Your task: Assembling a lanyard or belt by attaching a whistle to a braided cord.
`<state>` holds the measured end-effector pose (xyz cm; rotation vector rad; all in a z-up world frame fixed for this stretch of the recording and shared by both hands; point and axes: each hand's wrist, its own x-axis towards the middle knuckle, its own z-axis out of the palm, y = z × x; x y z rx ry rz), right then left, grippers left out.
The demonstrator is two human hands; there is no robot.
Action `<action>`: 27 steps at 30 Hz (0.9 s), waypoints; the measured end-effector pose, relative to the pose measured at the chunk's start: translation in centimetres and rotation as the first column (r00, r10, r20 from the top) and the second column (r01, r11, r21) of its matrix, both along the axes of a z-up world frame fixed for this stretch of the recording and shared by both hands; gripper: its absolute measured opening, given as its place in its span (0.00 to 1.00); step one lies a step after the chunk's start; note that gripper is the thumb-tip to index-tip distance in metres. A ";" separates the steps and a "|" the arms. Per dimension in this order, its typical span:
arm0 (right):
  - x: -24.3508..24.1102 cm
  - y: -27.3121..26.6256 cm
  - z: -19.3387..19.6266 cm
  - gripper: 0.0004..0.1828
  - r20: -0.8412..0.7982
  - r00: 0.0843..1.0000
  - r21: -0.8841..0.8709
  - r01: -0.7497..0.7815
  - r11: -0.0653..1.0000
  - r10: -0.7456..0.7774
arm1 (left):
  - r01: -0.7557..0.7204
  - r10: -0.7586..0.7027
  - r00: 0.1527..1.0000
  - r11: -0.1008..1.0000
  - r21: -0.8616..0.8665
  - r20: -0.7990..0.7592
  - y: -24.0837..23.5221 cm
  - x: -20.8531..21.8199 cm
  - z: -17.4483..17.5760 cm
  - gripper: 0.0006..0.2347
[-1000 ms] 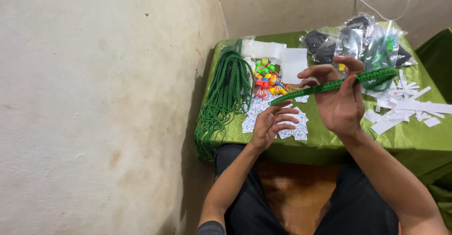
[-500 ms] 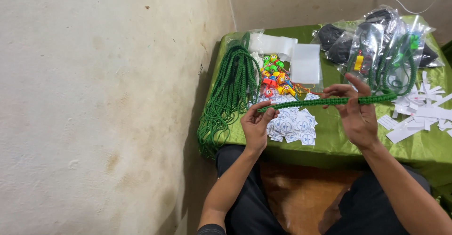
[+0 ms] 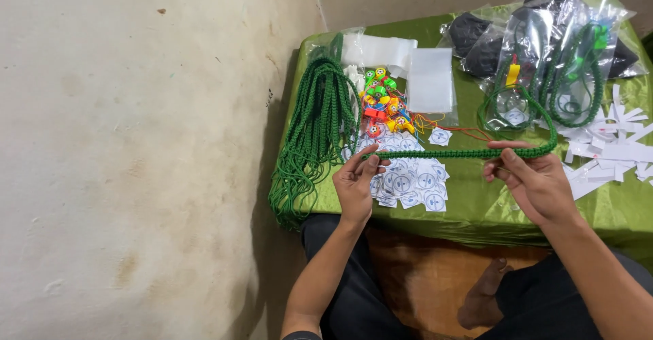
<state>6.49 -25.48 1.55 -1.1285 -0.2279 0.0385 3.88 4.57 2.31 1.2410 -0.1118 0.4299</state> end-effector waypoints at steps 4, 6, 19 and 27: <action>0.4 -0.9 -0.1 0.12 -0.078 0.995 -0.018 0.058 0.998 -0.060 | 0.032 -0.032 0.999 0.999 0.003 -0.042 -0.5 0.8 -0.4 0.15; 0.4 -1.0 -0.2 0.12 -0.113 0.991 -0.025 0.076 0.997 -0.078 | 0.042 -0.042 0.997 0.999 0.003 -0.057 -0.6 1.0 -0.5 0.14; -0.2 0.4 -1.0 0.12 -0.138 0.990 0.073 0.033 0.997 -0.023 | 0.260 -0.322 0.939 0.894 -0.365 -0.120 -0.6 2.4 -5.8 0.12; -1.4 1.9 0.8 0.10 -0.058 0.990 -0.073 0.125 0.989 -0.129 | 0.366 -0.390 0.918 0.904 -0.222 -0.077 -1.0 1.4 -4.5 0.17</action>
